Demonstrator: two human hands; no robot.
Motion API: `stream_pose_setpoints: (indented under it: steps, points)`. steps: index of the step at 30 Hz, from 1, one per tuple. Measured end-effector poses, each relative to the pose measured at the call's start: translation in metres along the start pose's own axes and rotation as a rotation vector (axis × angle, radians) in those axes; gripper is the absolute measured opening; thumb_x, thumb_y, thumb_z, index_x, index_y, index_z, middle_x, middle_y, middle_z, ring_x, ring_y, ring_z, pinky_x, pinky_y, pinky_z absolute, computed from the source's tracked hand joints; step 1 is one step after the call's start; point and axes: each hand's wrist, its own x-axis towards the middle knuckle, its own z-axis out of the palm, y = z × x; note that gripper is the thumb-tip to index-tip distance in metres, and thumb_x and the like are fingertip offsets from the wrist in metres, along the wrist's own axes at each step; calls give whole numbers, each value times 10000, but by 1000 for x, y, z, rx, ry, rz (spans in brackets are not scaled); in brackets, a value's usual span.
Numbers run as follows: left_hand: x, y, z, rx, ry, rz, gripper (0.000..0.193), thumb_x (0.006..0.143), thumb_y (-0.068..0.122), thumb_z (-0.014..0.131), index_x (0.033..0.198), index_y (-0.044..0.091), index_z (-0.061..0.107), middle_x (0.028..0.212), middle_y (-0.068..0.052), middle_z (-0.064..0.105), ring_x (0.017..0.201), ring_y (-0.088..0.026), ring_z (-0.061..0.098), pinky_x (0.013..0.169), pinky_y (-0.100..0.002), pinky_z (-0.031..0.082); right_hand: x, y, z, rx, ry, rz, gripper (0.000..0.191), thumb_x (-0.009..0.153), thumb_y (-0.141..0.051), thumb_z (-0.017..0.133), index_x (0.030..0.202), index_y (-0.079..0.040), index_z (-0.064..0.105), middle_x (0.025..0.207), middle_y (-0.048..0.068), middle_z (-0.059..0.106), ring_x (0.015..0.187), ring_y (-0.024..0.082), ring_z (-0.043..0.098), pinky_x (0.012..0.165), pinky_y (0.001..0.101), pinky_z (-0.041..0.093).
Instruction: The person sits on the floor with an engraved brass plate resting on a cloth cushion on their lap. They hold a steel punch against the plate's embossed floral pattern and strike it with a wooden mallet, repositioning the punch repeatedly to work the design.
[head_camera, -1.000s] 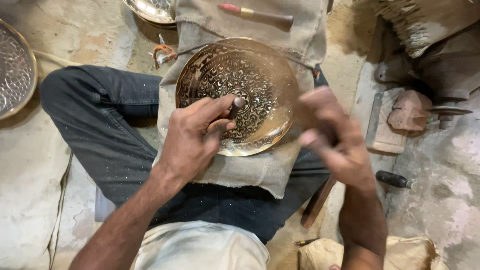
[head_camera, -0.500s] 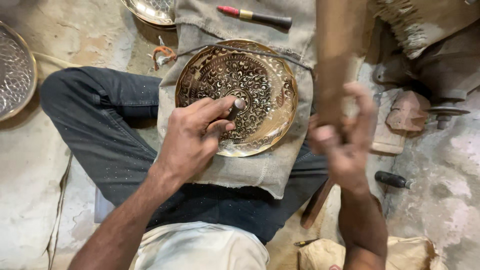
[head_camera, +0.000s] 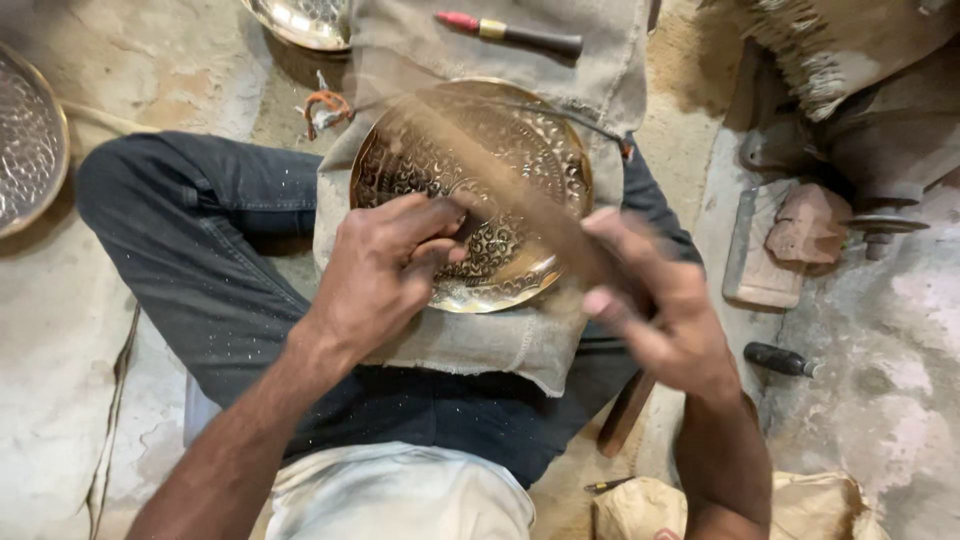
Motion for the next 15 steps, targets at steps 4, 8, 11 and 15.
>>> stream_pose_setpoints:
  steps: [4,8,11,15]
  points:
    - [-2,0,-10,-160,84,9,238,966,5,736,1194,71,743,992,-55,760,851,-155,734,748,-299,625,-1,6,14,-3,95,38,544,846,-139,847,1333,-41,624,937,37,707,772,108,641,712,250,506]
    - [-2,0,-28,-410,253,-70,386,989,-9,753,1356,33,643,1129,-41,721,1046,-99,698,948,-248,602,7,13,46,160,230,31,502,922,-135,878,1284,-11,553,1067,34,652,942,118,612,893,274,510]
    - [-1,-1,-36,-433,205,-126,403,958,-9,765,1341,27,645,1098,-27,714,1022,-78,689,918,-219,591,20,18,57,165,263,29,543,922,-99,880,1310,-4,513,1128,57,683,1018,135,655,922,290,545]
    - [-4,0,-34,-427,134,-161,380,940,2,772,1307,42,682,1048,-26,723,958,-76,682,876,-221,592,43,21,44,203,298,22,469,940,-90,853,1230,-28,490,1096,64,711,997,141,734,898,316,631]
